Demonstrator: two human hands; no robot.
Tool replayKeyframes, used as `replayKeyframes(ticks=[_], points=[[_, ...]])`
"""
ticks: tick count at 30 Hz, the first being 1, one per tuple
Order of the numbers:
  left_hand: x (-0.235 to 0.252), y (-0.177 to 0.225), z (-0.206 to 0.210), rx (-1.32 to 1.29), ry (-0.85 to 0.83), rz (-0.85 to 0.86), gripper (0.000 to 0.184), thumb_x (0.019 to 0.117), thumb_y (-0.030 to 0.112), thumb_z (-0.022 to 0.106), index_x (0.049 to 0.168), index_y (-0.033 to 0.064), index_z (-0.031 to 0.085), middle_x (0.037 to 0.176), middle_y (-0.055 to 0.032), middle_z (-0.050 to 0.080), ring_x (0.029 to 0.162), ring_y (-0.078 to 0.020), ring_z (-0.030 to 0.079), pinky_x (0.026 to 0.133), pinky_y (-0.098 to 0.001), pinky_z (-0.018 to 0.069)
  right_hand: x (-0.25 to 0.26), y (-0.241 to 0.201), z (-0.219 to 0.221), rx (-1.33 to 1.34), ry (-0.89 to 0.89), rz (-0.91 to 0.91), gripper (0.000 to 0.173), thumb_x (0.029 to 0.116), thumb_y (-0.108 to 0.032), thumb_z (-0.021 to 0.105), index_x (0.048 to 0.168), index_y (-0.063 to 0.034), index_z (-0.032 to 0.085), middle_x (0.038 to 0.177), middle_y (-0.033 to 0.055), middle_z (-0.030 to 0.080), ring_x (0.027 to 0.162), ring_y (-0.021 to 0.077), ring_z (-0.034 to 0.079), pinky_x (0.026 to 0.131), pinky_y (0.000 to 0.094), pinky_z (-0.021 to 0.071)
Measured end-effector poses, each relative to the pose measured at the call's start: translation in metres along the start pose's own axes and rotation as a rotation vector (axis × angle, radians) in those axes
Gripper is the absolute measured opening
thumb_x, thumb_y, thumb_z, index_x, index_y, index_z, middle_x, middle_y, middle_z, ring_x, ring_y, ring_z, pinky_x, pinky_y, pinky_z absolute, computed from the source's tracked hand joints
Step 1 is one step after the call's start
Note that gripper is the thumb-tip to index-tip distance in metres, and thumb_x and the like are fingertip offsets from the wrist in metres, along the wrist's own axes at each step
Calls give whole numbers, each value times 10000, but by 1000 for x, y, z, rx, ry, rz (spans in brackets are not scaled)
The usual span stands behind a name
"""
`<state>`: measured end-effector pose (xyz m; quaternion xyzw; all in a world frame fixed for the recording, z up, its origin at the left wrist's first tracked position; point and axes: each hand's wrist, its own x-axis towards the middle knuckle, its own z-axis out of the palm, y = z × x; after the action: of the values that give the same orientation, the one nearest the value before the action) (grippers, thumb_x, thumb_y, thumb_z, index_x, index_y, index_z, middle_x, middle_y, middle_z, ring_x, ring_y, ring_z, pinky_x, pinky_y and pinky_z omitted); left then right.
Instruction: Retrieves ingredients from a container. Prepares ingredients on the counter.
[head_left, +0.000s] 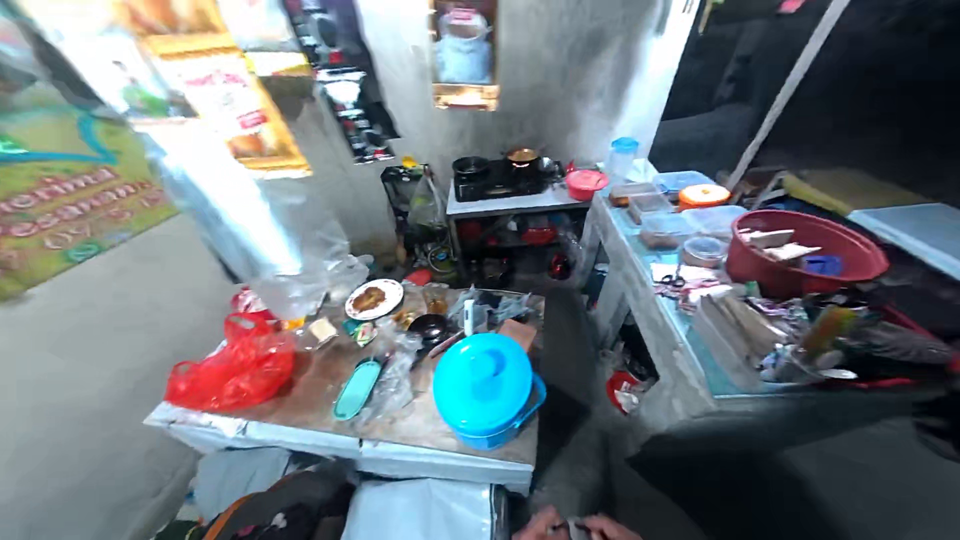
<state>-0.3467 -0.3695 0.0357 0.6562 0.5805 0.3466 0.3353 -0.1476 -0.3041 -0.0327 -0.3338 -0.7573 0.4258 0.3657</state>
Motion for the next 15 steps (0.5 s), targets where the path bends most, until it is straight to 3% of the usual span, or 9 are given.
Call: replayKeyframes(ticks=[4,6,8,10,11,15], points=[[83,8,15,123,-248,219,190,989,123,582,1009,48,755,1050,-120,736,952,-258,722,857,-494,595,31,11,-87,20,78,186,190,957,-115,712,1130,-52,759,1058,72,742,962,121,707,879,308,609],[114,17,20,192,-372,249,193,1001,164,576,1050,75,740,1010,-97,741,904,-256,724,821,-507,591,54,13,-125,51,111,215,184,950,-83,707,1126,-62,758,1069,39,761,978,101,726,899,303,622],[140,24,22,236,-422,251,199,991,197,587,1063,89,736,972,-88,748,868,-256,728,799,-523,591,88,6,-152,136,181,263,189,968,-62,643,1121,-40,750,999,35,774,829,92,725,760,278,625],[164,27,21,272,-406,248,194,969,228,599,1050,108,728,932,-73,739,821,-246,716,757,-523,584,129,5,-171,225,220,260,219,985,-73,601,1152,-25,735,956,42,775,629,70,644,567,243,554],[177,27,21,281,-376,242,192,962,239,606,1044,114,727,926,-66,738,813,-241,716,743,-522,585,151,6,-177,255,224,232,242,990,-71,589,1185,-22,723,983,48,777,599,68,626,538,237,540],[229,24,17,277,-168,211,197,945,271,608,1035,133,716,900,-43,737,800,-220,720,706,-506,588,237,10,-191,331,184,156,366,1000,-50,555,1357,-17,629,1121,74,757,658,92,638,567,251,543]])
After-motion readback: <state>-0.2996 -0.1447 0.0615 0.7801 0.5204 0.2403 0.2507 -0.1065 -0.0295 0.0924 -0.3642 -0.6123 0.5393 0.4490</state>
